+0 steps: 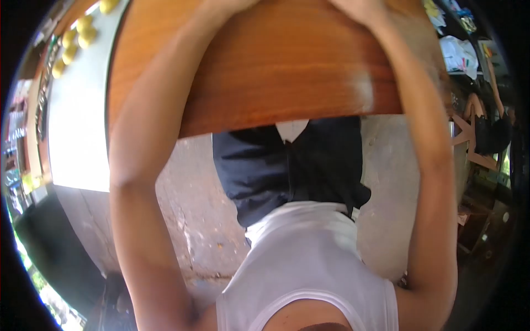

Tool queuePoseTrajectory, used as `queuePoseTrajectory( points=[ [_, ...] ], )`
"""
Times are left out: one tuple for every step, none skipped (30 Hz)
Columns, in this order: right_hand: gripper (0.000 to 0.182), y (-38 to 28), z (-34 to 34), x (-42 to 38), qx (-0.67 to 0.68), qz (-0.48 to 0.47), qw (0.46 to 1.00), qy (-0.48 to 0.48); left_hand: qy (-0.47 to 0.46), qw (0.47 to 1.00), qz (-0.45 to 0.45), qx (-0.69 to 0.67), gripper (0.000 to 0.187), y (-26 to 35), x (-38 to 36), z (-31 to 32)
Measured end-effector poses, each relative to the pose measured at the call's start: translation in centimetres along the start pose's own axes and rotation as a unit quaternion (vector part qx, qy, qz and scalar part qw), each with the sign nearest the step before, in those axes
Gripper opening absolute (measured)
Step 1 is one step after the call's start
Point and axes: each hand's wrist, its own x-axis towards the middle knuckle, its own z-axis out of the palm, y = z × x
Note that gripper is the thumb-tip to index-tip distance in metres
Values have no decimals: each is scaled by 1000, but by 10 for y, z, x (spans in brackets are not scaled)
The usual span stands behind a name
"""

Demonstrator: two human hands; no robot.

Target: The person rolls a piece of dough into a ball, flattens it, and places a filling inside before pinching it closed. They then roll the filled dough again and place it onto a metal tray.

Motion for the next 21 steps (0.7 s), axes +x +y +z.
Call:
queuePoseTrajectory(
  points=[
    [25,-19,10,5,49,32,997,-55,7,999,-43,1,28,2,-4,-4],
    [22,-42,17,9,94,55,988,-106,22,996,-82,2,28,1,-4,-9],
    [23,-66,12,6,83,-158,984,7,37,997,-61,3,28,-4,-7,-13],
    [23,-91,-3,-7,69,-156,983,-65,54,998,-42,2,30,-8,-10,-14],
    [20,-111,-8,-27,88,-182,979,21,85,996,-34,-23,27,-6,-10,-14],
    [22,-114,-20,-40,109,-166,980,-16,114,992,-29,-49,25,-5,-11,-14],
    [24,-99,-25,-47,116,-150,981,-32,125,990,-32,-53,23,-4,-5,-10],
    [24,-77,-31,-43,99,-167,981,-22,136,988,-33,-57,21,-1,-4,-11],
    [24,-56,-34,-43,68,-107,992,-21,146,988,-16,-55,21,1,-5,-11],
    [24,-39,-31,-46,41,-38,998,-16,136,989,-27,-59,21,0,-7,-10],
    [24,-21,-23,-37,31,-35,999,-1,121,990,-37,-64,21,0,-7,-8],
    [24,-1,-10,-20,27,-17,999,29,118,990,-42,-65,20,-1,-8,-7],
    [23,9,0,-9,22,4,998,59,111,990,-47,-67,19,-2,-8,-6],
    [23,5,12,4,69,-49,993,88,103,992,-29,-67,19,-1,-9,-7],
    [23,-12,23,11,125,-81,984,94,102,993,-32,-54,18,-1,-11,-10],
    [23,-39,22,11,148,-115,981,57,106,993,-38,-41,18,-2,-10,-12],
    [21,-62,16,2,156,-148,976,43,113,992,-30,-38,18,-5,-8,-9],
    [20,-80,6,-13,170,-168,971,9,125,989,-23,-74,17,-10,-9,-6],
    [21,-89,-10,-30,175,-174,969,-24,141,984,-20,-111,17,-14,-10,-7],
    [22,-86,-19,-49,161,-176,971,-20,158,981,-25,-107,17,-14,-12,-10],
    [23,-78,-26,-58,146,-177,973,-17,151,982,-52,-104,16,-11,-12,-11]
  ],
)
